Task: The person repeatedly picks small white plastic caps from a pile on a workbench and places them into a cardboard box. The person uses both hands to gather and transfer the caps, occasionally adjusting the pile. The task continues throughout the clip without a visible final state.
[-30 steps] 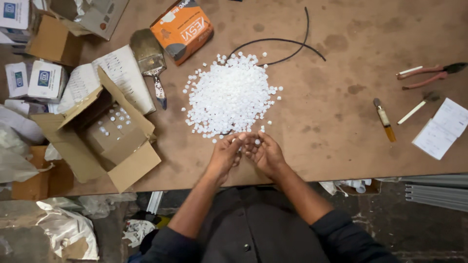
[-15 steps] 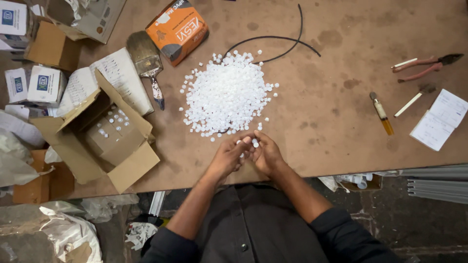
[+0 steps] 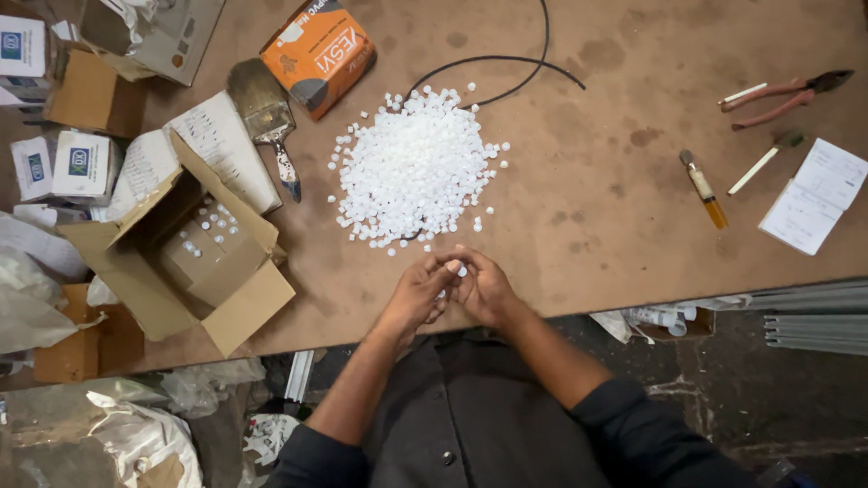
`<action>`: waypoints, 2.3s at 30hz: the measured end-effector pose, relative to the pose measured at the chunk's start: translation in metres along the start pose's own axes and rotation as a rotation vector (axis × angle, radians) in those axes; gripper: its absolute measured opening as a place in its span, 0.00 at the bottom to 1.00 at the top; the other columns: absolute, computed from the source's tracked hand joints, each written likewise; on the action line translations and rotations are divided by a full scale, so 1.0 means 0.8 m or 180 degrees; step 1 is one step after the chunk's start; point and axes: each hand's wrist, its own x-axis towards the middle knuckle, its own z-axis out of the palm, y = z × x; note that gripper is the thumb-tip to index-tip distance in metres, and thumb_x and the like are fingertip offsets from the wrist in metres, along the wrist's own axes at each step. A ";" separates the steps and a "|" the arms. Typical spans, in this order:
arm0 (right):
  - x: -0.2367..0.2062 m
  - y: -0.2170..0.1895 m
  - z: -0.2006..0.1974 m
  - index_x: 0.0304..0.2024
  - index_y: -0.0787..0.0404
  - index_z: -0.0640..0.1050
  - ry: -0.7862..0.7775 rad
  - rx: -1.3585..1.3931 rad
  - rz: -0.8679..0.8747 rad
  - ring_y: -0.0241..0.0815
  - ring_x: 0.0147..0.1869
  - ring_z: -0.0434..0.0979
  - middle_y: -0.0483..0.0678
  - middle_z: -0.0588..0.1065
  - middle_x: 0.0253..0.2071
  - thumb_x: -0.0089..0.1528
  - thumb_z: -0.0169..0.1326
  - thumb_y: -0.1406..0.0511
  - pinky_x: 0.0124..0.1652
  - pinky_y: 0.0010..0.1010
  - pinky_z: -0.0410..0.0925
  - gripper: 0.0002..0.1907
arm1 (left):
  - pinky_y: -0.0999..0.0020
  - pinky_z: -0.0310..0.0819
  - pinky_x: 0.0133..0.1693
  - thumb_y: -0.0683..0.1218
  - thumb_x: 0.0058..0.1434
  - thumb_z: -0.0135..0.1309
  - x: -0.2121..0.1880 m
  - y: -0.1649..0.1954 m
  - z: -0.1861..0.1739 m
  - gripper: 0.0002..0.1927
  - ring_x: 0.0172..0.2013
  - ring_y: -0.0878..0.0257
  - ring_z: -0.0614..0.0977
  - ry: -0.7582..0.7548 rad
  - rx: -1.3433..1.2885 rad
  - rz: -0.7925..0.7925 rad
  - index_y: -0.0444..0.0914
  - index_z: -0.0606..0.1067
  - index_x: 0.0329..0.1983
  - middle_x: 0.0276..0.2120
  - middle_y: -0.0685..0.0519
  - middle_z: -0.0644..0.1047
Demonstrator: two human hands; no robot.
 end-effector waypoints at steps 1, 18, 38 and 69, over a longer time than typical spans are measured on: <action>-0.002 0.002 0.001 0.47 0.65 0.77 0.0031 -0.0044 -0.0015 0.46 0.41 0.79 0.51 0.80 0.39 0.70 0.39 0.56 0.39 0.40 0.73 0.22 | 0.80 0.53 0.16 0.54 0.68 0.51 0.001 -0.005 -0.001 0.18 0.17 0.77 0.66 -0.0001 -0.0003 0.0002 0.42 0.75 0.57 0.27 0.59 0.75; -0.008 0.017 0.012 0.42 0.56 0.76 0.0533 0.0030 0.0185 0.35 0.40 0.76 0.41 0.77 0.37 0.70 0.44 0.58 0.43 0.32 0.72 0.11 | 0.53 0.74 0.33 0.56 0.71 0.44 -0.035 0.014 0.021 0.17 0.32 0.46 0.84 0.1219 0.2649 0.1127 0.42 0.79 0.45 0.28 0.44 0.82; -0.004 0.019 0.003 0.44 0.61 0.75 0.0103 0.0067 0.0076 0.45 0.40 0.80 0.48 0.77 0.37 0.72 0.43 0.57 0.44 0.36 0.75 0.15 | 0.78 0.54 0.18 0.54 0.73 0.46 0.003 -0.027 -0.011 0.17 0.16 0.73 0.65 0.0548 -0.0549 0.0150 0.37 0.76 0.39 0.19 0.59 0.71; -0.002 0.009 0.004 0.47 0.63 0.78 0.0363 0.0185 0.0361 0.36 0.31 0.75 0.43 0.76 0.32 0.73 0.45 0.56 0.31 0.27 0.70 0.18 | 0.79 0.57 0.23 0.50 0.72 0.50 -0.018 -0.014 0.003 0.14 0.22 0.75 0.67 0.0175 0.0030 0.0565 0.35 0.76 0.50 0.26 0.59 0.73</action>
